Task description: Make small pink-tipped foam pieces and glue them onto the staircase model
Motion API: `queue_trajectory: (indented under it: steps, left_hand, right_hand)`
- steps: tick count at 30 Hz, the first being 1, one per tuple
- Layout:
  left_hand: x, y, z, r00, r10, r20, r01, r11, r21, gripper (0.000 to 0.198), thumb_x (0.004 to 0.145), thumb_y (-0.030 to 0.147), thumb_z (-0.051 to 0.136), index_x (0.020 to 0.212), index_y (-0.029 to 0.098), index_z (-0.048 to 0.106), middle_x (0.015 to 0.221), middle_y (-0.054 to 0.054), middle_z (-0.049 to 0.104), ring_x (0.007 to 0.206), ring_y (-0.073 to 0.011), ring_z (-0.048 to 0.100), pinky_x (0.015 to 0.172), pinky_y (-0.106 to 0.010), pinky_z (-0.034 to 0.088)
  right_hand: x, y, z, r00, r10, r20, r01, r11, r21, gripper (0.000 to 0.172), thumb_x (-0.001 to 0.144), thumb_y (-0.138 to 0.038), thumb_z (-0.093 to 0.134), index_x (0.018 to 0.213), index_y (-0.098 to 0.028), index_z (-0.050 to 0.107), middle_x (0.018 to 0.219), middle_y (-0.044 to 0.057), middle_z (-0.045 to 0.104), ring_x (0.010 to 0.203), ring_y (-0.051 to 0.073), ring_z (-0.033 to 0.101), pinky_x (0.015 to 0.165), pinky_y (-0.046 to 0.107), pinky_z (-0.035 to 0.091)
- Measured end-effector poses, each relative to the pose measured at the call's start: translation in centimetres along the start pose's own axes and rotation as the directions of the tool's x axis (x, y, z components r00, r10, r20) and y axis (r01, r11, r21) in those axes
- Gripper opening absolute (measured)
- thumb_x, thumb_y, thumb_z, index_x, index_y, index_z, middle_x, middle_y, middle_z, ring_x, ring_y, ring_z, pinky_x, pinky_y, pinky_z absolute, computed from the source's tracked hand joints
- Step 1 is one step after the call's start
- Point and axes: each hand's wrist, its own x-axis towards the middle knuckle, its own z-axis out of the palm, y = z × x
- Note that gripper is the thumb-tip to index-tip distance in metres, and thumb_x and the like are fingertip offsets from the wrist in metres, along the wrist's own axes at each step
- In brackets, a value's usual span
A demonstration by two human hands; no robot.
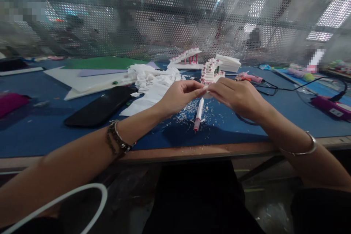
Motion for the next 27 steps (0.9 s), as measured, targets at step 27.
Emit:
queue_trajectory:
  steps: [27]
  left_hand:
    - [-0.5, 0.8, 0.2, 0.939, 0.345, -0.003, -0.328, 0.895, 0.303, 0.015, 0.077, 0.027, 0.059, 0.084, 0.017, 0.068, 0.085, -0.005, 0.066, 0.078, -0.0120, 0.058, 0.067, -0.023, 0.046]
  right_hand:
    - [0.2, 1.4, 1.2, 0.972, 0.098, -0.212, -0.007, 0.919, 0.394, 0.018, 0.084, -0.030, 0.051, 0.094, -0.016, 0.057, 0.083, 0.002, 0.063, 0.072, 0.008, 0.057, 0.065, 0.021, 0.041]
